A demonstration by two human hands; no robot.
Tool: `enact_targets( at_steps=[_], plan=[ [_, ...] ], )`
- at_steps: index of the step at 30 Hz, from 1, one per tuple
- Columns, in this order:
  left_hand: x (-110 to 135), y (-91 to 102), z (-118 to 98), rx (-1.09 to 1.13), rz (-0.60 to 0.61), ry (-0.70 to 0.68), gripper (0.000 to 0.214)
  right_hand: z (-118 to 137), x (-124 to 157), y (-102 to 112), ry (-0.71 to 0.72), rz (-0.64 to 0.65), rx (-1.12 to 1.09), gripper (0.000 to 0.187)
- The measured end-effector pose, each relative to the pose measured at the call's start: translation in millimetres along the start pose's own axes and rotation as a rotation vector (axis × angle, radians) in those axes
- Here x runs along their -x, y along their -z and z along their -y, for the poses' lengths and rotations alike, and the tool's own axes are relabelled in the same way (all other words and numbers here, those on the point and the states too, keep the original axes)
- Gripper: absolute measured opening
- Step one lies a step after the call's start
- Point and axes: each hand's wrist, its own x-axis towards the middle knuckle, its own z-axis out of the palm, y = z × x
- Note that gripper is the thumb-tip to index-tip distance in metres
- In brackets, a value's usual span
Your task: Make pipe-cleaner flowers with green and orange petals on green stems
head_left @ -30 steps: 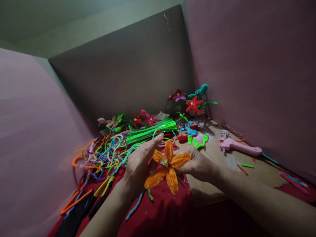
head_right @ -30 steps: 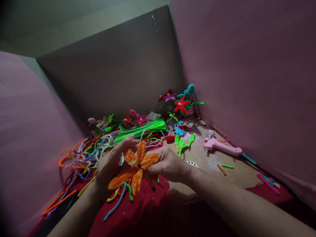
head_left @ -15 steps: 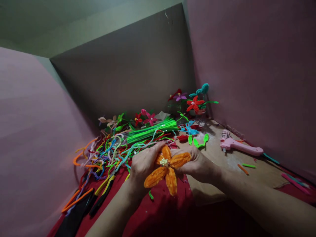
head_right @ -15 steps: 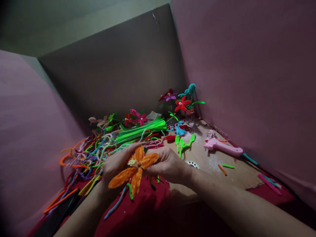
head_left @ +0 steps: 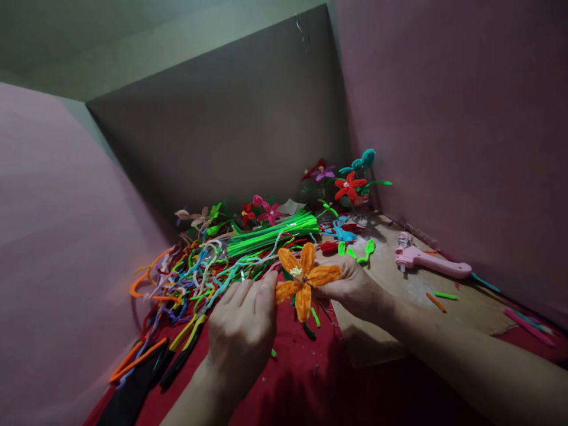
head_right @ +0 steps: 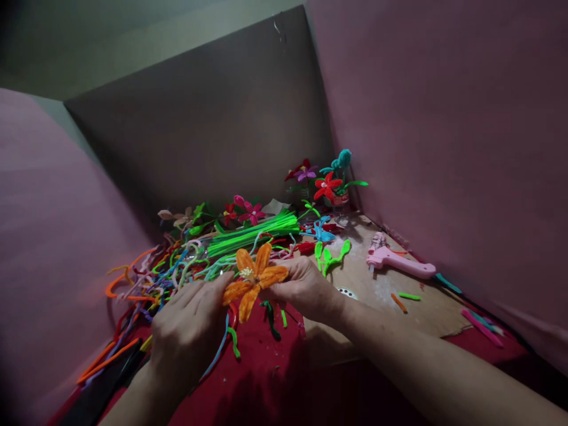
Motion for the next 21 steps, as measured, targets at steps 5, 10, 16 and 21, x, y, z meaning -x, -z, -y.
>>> enact_targets(
  at_steps=[5,10,16,21],
  plan=[
    [3,-17.0,-3,0.307,0.097,0.272,0.023,1,1,-1,0.043,-0.065,0.045,0.019],
    [-2,-7.5,6,0.844,0.213,0.979,0.028,0,0,1,0.187,-0.166,0.238,0.015],
    [-4,0.4,-8,1.675,0.434,1.237,0.034,1,2,1,0.317,-0.174,0.428,0.014],
    [-15,-5.5,-33,1.772,0.35,1.228,0.024,0,3,-3,0.337,-0.183,0.4,0.017]
  ],
)
